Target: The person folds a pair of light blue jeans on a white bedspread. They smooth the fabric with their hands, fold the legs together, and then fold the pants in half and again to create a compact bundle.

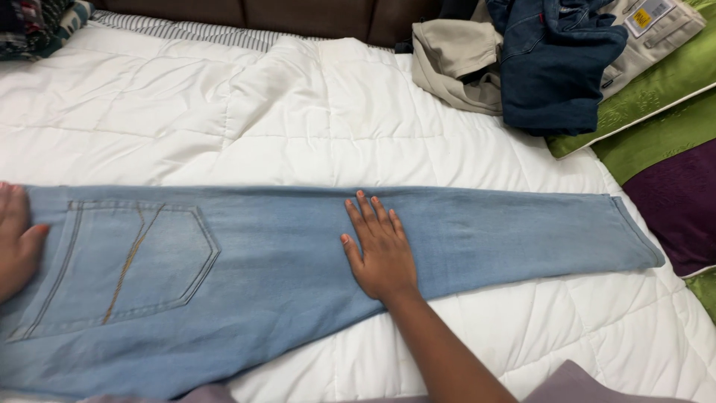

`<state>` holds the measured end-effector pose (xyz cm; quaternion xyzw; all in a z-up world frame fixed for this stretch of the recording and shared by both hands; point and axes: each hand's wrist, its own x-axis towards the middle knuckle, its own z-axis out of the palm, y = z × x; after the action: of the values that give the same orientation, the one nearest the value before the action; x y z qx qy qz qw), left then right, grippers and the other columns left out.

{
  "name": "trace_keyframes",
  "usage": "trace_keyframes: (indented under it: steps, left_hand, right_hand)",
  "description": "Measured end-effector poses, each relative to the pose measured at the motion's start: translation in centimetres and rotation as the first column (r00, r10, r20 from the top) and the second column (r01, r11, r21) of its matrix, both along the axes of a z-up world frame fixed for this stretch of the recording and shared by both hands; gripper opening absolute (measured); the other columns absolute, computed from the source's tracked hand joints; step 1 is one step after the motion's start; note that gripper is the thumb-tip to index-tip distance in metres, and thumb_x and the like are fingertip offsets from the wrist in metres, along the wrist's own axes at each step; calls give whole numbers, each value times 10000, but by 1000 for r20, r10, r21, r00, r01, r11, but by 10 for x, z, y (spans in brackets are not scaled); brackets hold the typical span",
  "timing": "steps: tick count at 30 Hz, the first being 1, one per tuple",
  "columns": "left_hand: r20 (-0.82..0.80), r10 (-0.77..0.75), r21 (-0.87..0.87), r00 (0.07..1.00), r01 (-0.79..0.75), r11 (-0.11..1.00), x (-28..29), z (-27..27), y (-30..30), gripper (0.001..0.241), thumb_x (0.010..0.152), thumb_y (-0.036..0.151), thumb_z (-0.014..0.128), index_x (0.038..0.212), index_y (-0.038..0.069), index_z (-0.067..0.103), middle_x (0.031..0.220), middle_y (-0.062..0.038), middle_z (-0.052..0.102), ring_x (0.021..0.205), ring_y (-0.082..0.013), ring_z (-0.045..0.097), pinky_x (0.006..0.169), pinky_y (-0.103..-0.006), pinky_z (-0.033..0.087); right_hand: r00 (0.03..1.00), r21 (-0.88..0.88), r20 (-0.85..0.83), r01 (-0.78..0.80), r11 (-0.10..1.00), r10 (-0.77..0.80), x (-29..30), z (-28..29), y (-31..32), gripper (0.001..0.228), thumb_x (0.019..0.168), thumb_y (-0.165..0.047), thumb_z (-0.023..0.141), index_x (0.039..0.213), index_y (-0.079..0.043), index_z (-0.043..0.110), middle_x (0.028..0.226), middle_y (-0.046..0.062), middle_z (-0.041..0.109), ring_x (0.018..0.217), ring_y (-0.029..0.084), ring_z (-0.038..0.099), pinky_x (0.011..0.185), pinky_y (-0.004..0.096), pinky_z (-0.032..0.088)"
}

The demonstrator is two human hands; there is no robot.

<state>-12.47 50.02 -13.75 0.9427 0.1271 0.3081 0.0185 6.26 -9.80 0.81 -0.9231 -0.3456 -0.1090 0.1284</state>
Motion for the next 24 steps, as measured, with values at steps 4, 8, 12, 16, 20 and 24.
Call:
trace_keyframes:
  steps: [4, 8, 12, 16, 20, 24]
  left_hand:
    - [-415, 272, -235, 868, -391, 890, 38, 144, -161, 853, 994, 397, 439, 1606, -72, 73, 1680, -281, 132, 1542, -444, 135, 1160, -675, 87]
    - [-420, 31, -274, 907, -159, 949, 100, 180, -325, 790, 1006, 364, 380, 1595, -37, 38, 1670, -230, 87, 1541, -395, 94, 1205, -583, 59]
    - [-440, -139, -266, 887, 19, 964, 129, 188, -453, 698, 972, 244, 412, 1587, -6, 197, 1656, -205, 221, 1545, -334, 169, 1243, -525, 83]
    - [-272, -268, -394, 924, 147, 907, 140, 162, -508, 598, 999, 216, 407, 1572, 53, 362, 1639, -165, 353, 1554, -288, 259, 1288, -459, 156]
    - [-212, -301, -425, 930, 189, 885, 155, 150, -510, 606, 990, 256, 415, 1554, 43, 348, 1635, -146, 317, 1547, -278, 219, 1251, -463, 136]
    - [-311, -263, -355, 914, 145, 924, 165, 156, -510, 649, 942, 282, 411, 1549, 66, 330, 1655, -121, 260, 1538, -260, 188, 1235, -469, 120]
  right_hand:
    - [1000, -46, -23, -4, 999, 3, 4, 7, 1, 613, 1038, -459, 377, 1592, -205, 320, 1682, 72, 272, 1540, 264, 228, 1242, 468, 138]
    - [996, -91, -86, 28, 996, -35, -2, 27, 6, 662, 1021, -462, 392, 1591, -151, 267, 1677, 123, 199, 1528, 270, 186, 1221, 468, 130]
    - [983, -137, -137, 102, 985, -121, -4, 30, -3, 700, 1036, -438, 388, 1601, -61, 220, 1684, 161, 159, 1558, 285, 146, 1248, 454, 124]
    - [985, -178, -142, 74, 981, -100, 8, 16, -18, 678, 1026, -355, 379, 1605, -50, 203, 1694, 163, 132, 1571, 284, 114, 1255, 441, 96]
    - [993, -195, -93, 54, 979, -73, 19, 13, -29, 667, 1018, -326, 365, 1614, -73, 200, 1705, 135, 130, 1574, 267, 103, 1254, 443, 83]
    - [991, -294, -100, 55, 954, -88, 19, 28, -28, 745, 968, -419, 404, 1615, -136, 165, 1704, 76, 103, 1566, 240, 66, 1241, 490, 37]
